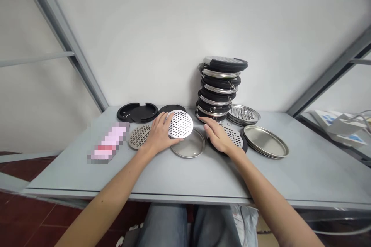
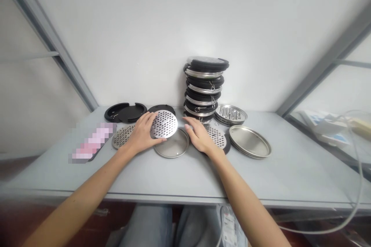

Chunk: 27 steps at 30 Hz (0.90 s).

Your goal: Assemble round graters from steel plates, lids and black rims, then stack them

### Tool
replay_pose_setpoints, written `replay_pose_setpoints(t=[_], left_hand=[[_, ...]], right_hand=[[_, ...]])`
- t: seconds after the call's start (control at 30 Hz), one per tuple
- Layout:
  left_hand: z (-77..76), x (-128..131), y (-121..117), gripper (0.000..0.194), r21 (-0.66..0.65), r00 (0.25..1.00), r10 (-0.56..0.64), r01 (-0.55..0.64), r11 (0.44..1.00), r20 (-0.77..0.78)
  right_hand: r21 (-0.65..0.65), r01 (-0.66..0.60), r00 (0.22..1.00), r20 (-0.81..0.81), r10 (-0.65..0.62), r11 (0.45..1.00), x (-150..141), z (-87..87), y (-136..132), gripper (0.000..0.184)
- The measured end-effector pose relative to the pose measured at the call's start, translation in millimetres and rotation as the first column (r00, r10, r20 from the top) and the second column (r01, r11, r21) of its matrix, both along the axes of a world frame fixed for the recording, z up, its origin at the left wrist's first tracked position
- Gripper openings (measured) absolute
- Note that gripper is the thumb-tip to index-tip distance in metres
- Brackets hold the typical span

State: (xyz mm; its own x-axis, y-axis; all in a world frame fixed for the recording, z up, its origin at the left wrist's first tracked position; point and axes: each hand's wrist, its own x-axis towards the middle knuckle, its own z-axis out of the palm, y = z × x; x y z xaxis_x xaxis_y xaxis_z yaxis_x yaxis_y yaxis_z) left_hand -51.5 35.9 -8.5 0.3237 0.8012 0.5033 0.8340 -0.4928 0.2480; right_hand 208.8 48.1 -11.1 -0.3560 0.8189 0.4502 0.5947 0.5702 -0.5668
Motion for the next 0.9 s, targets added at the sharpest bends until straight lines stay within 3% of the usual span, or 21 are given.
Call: replay_pose_setpoints(t=[0.2, 0.4, 0.5, 0.7, 0.9], left_hand=[[0.1, -2.4, 0.5, 0.097, 0.003, 0.999, 0.029, -0.029, 1.000, 0.026], [-1.4, 2.1, -4.8, 0.101, -0.133, 0.980, -0.200, 0.199, 0.971, 0.001], [-0.8, 4.6, -7.5, 0.102, -0.155, 0.966, -0.257, 0.255, 0.954, 0.009], [1.4, 5.6, -8.4, 0.101, -0.148, 0.965, -0.258, 0.260, 0.954, 0.032], [0.5, 2.0, -8.6, 0.104, -0.279, 0.960, -0.280, 0.263, 0.924, -0.021]], right_hand=[[0.042, 0.063, 0.998, -0.005, -0.063, 0.997, 0.9, -0.1, 2.3, 0.042], [-0.029, 0.009, 0.999, 0.041, -0.008, 1.000, -3.7, -0.2, -1.2, 0.035], [-0.088, -0.017, 0.999, -0.049, 0.013, 0.996, -5.0, 2.1, -2.6, 0.034], [-0.199, -0.047, 0.957, -0.290, -0.013, 0.979, -5.0, 3.6, 0.6, 0.034], [-0.288, -0.032, 0.928, -0.365, -0.078, 0.957, -2.6, 2.3, 3.9, 0.035]])
